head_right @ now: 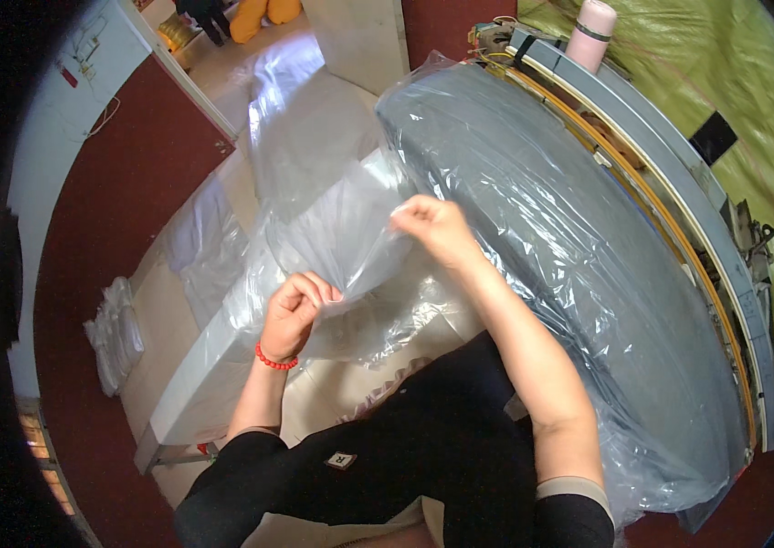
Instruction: Operating a heat sealing machine to produce or package plastic film.
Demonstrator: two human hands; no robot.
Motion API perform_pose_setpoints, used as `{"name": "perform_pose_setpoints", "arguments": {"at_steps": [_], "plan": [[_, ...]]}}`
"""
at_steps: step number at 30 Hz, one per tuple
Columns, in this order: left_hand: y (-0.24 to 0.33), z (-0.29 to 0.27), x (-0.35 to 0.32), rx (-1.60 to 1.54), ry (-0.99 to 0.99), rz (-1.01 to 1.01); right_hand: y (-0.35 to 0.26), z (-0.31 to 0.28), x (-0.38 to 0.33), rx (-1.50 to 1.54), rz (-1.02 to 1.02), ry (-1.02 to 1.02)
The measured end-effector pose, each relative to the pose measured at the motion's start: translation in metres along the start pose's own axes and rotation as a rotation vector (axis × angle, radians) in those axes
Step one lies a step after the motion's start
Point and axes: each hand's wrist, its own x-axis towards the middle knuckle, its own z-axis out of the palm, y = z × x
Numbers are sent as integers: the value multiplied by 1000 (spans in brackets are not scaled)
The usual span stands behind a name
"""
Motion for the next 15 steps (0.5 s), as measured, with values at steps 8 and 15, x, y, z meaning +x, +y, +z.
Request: {"name": "perform_pose_setpoints", "arguments": {"at_steps": [8, 15], "plan": [[-44, -2, -1, 1023, -519, -130, -8, -30, -4, 149, -52, 93], [-11, 50, 71, 1020, -52, 400, -25, 3, -5, -127, -30, 102]]}}
